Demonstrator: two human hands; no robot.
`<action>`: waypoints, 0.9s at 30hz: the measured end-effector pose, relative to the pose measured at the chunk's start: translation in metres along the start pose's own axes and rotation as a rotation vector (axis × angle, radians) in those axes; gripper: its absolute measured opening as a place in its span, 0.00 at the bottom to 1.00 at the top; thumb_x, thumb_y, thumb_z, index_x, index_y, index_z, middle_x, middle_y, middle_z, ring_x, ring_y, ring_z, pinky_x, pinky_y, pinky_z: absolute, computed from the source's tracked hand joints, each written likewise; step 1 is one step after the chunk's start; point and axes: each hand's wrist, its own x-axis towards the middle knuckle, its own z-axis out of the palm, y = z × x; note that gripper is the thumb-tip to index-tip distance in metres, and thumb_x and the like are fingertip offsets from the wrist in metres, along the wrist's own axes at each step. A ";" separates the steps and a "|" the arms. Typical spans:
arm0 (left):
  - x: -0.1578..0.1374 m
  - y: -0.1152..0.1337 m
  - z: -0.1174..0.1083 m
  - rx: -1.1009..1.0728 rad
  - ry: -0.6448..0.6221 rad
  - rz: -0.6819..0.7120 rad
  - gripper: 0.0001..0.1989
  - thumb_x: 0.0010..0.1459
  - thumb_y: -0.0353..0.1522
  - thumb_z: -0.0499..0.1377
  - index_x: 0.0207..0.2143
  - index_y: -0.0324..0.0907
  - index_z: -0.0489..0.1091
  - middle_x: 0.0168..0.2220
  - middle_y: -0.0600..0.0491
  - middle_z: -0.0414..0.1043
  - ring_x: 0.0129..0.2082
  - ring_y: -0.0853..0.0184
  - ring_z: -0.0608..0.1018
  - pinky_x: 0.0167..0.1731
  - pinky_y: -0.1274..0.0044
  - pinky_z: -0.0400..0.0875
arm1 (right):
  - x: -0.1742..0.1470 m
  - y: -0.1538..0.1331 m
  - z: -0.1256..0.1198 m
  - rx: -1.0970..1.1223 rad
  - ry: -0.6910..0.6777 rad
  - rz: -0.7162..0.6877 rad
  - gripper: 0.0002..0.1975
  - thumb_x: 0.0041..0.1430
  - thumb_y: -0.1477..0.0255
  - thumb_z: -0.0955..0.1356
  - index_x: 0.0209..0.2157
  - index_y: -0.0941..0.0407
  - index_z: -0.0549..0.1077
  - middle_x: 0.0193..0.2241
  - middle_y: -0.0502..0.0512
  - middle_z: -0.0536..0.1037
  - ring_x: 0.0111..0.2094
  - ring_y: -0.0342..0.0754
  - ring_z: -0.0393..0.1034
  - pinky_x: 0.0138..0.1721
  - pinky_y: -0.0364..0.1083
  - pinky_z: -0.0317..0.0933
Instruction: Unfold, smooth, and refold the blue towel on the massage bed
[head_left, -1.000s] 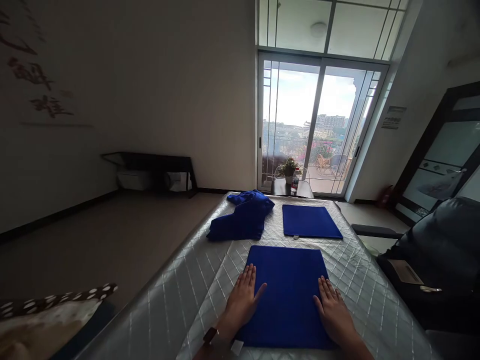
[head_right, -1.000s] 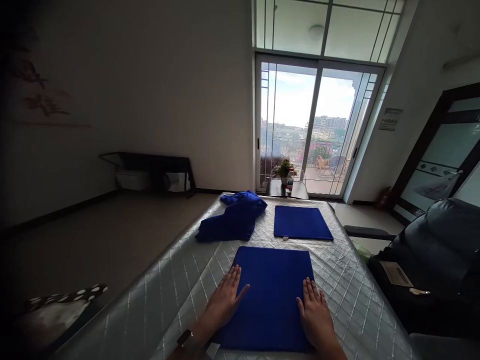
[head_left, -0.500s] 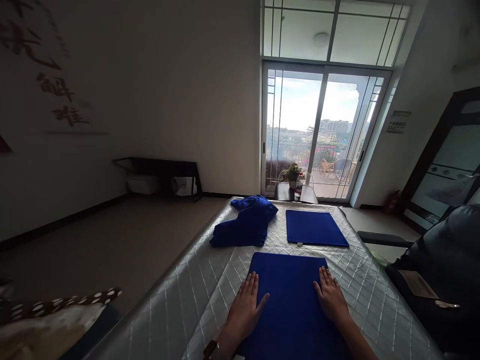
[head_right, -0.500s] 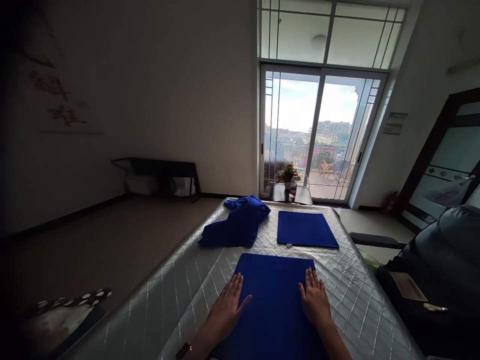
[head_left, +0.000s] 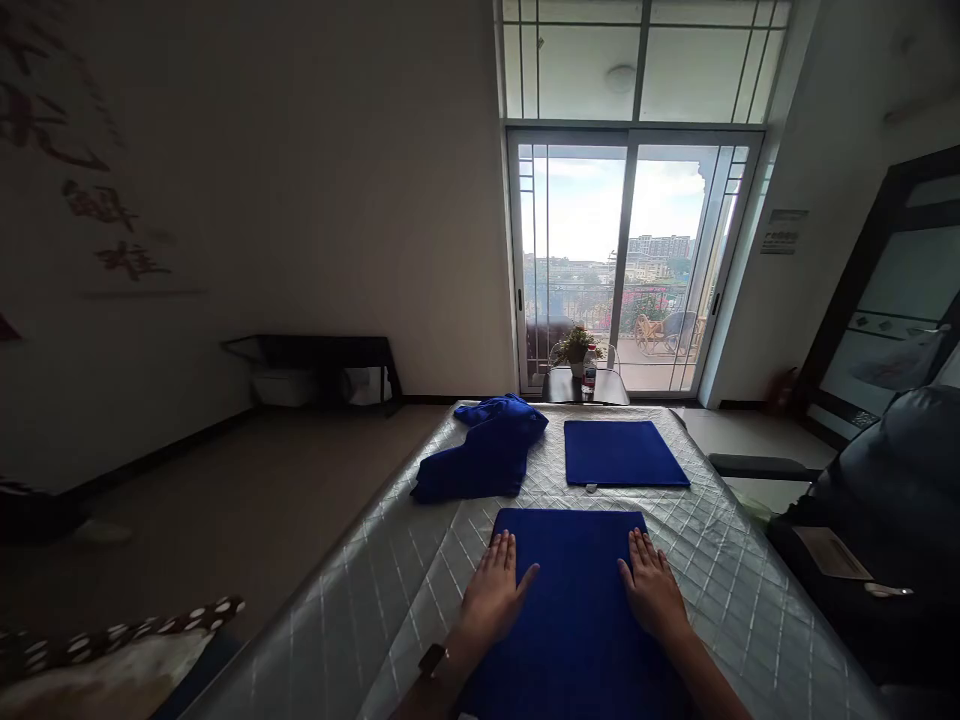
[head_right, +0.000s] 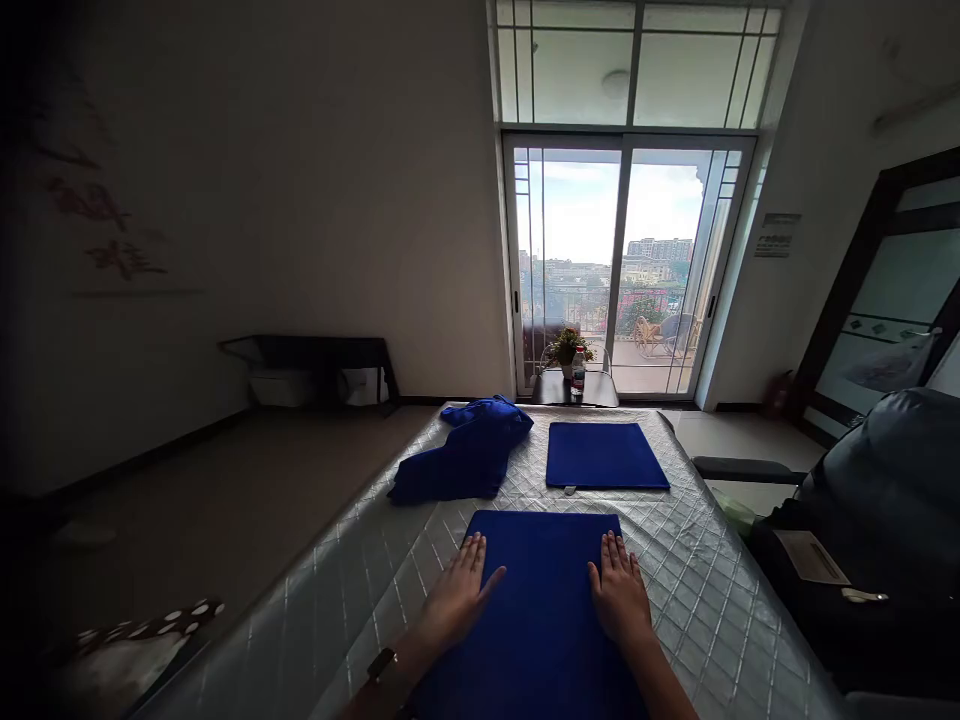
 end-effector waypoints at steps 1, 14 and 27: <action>0.005 0.014 0.000 -0.008 -0.003 0.046 0.46 0.68 0.57 0.34 0.71 0.29 0.50 0.73 0.37 0.46 0.73 0.50 0.51 0.70 0.58 0.53 | 0.000 0.000 0.000 0.002 0.002 0.002 0.35 0.70 0.59 0.50 0.72 0.63 0.48 0.74 0.58 0.47 0.74 0.50 0.36 0.72 0.56 0.37; 0.036 0.088 0.050 -0.068 0.069 0.242 0.39 0.71 0.51 0.35 0.72 0.34 0.49 0.74 0.42 0.47 0.73 0.56 0.51 0.71 0.60 0.51 | 0.005 0.005 0.008 -0.021 0.024 -0.011 0.35 0.70 0.60 0.50 0.71 0.64 0.51 0.73 0.59 0.49 0.74 0.51 0.39 0.72 0.57 0.40; 0.035 -0.031 0.039 0.014 0.215 -0.023 0.42 0.69 0.55 0.36 0.71 0.34 0.52 0.72 0.37 0.52 0.72 0.51 0.56 0.68 0.58 0.57 | 0.000 0.003 0.004 -0.009 0.023 -0.014 0.36 0.70 0.58 0.49 0.72 0.64 0.48 0.73 0.58 0.47 0.74 0.50 0.37 0.73 0.56 0.36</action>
